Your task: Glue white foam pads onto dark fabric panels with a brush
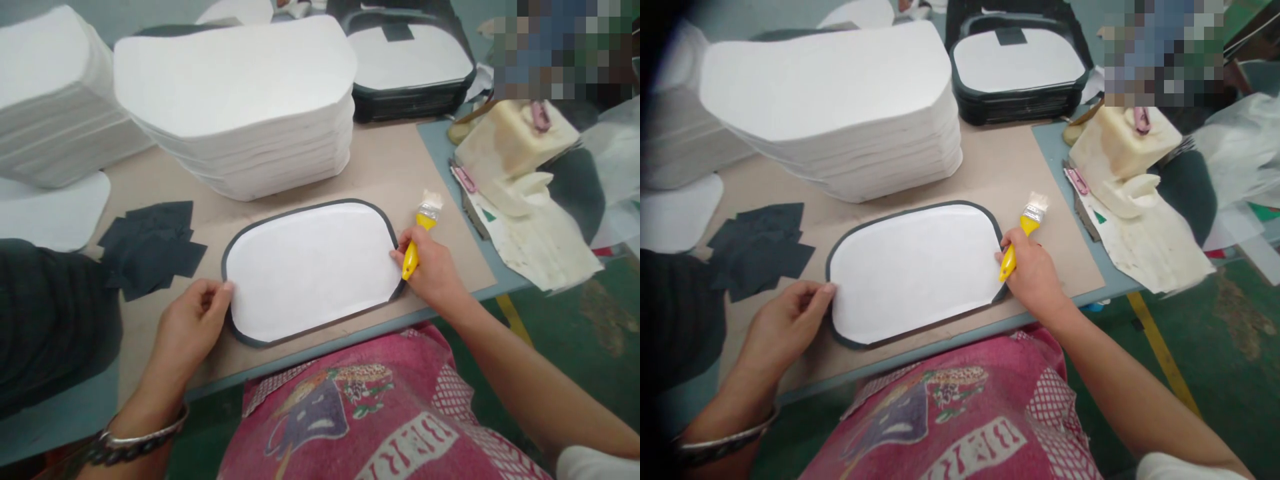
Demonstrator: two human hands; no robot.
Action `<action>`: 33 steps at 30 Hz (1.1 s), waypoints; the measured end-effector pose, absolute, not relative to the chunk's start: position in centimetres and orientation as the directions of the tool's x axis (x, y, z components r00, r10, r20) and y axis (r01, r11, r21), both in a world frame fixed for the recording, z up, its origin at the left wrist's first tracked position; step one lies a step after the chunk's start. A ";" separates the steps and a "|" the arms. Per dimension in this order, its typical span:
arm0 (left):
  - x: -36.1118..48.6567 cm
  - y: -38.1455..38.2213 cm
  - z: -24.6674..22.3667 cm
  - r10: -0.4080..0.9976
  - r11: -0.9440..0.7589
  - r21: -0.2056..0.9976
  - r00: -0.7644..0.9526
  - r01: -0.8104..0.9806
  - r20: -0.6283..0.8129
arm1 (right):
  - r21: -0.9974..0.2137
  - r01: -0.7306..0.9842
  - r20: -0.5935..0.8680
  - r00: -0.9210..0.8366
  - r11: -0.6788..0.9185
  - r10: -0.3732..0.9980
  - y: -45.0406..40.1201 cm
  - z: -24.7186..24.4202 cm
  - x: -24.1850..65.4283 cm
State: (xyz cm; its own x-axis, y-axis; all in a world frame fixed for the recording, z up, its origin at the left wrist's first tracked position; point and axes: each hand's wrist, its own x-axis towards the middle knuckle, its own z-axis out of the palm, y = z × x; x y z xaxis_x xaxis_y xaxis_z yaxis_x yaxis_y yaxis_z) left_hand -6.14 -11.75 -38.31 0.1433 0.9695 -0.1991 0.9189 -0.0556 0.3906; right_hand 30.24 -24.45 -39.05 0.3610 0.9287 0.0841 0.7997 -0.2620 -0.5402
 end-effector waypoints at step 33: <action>-1.4 -14.4 -40.8 0.674 -0.729 0.048 0.704 0.682 0.224 | -0.338 0.819 0.021 0.498 -0.463 0.867 -25.5 -39.0 27.5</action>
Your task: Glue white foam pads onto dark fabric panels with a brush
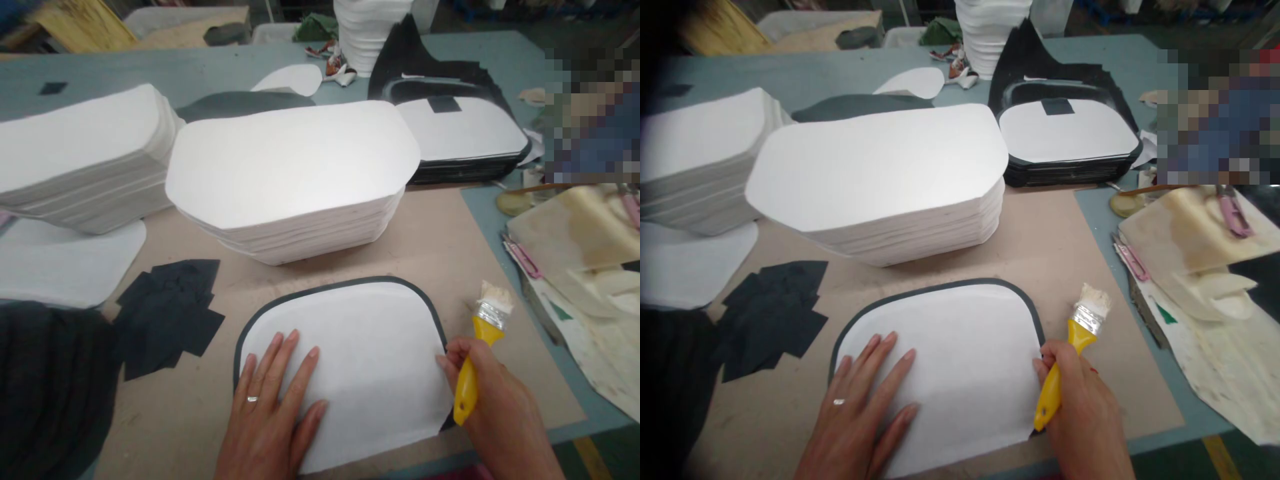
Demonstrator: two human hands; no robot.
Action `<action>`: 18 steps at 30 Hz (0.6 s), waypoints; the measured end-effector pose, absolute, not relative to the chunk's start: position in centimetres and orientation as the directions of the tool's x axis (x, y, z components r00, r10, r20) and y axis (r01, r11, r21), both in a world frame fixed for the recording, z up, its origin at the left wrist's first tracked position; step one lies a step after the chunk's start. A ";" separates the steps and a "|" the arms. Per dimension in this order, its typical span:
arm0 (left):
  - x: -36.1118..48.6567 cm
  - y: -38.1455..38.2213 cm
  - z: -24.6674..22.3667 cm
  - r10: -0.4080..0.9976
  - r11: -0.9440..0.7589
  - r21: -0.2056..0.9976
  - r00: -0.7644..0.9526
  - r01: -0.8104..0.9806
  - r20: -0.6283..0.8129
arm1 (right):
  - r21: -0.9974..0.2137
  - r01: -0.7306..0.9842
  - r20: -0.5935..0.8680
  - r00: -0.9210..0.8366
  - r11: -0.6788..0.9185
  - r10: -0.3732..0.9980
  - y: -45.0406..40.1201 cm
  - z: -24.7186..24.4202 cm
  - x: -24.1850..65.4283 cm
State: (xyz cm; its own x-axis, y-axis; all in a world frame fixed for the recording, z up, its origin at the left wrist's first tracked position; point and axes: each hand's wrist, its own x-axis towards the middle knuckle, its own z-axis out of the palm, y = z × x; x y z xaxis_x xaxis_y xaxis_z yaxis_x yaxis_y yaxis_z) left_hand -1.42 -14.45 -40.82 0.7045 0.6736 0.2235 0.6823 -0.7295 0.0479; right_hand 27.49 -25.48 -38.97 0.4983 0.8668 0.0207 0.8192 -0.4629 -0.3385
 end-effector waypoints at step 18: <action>-1.3 -14.9 -41.0 0.694 -0.711 0.059 0.685 0.701 0.222 | -0.339 0.853 0.050 0.439 -0.398 0.897 -25.5 -39.9 28.6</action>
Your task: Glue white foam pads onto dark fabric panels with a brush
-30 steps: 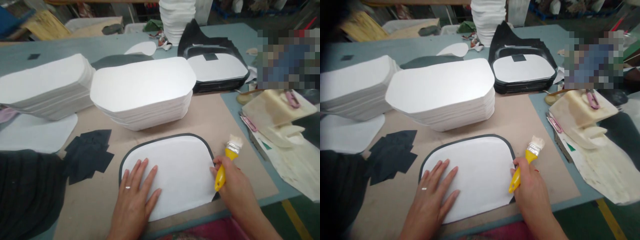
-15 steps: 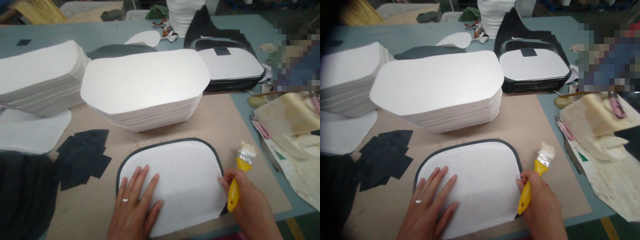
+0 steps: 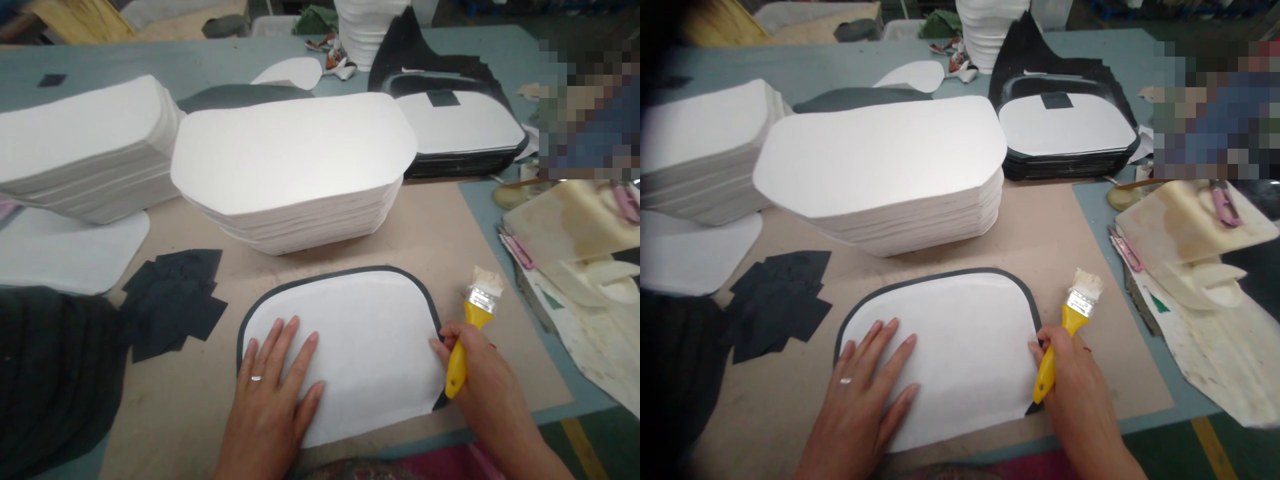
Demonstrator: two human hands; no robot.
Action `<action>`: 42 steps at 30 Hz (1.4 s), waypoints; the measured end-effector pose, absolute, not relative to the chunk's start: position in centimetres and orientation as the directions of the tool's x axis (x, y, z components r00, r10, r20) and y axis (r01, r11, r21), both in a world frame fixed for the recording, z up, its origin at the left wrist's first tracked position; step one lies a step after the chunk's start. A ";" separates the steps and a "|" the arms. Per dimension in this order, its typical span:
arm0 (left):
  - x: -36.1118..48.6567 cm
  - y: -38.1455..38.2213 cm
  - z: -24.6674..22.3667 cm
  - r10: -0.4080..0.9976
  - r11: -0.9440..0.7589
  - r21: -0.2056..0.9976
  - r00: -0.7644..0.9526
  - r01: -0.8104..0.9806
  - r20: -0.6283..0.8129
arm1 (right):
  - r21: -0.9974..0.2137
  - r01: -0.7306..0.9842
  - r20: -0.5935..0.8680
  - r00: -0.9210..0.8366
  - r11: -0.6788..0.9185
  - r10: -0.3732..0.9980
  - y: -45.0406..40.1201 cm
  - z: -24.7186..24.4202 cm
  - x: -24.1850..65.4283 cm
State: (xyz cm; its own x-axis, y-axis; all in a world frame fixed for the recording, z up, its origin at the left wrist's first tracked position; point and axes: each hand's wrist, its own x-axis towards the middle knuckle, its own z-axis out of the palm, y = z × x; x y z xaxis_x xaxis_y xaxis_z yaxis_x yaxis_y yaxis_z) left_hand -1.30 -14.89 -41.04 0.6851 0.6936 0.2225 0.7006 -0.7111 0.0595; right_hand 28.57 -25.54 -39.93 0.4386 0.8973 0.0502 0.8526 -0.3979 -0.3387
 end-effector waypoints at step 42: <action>2.7 -14.8 -38.8 0.742 -0.659 0.317 0.660 0.682 0.121 | -0.534 0.741 0.155 -0.387 0.407 0.909 -11.5 -31.2 28.5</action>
State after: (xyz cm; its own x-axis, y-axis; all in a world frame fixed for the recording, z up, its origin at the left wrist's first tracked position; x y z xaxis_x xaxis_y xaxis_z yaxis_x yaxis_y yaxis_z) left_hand 2.69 -14.83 -38.84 0.6599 0.7416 0.1206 0.6822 -0.6587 0.3173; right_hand 28.53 -11.46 -31.23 -0.3870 0.9090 0.1548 0.7414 0.4065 -0.5339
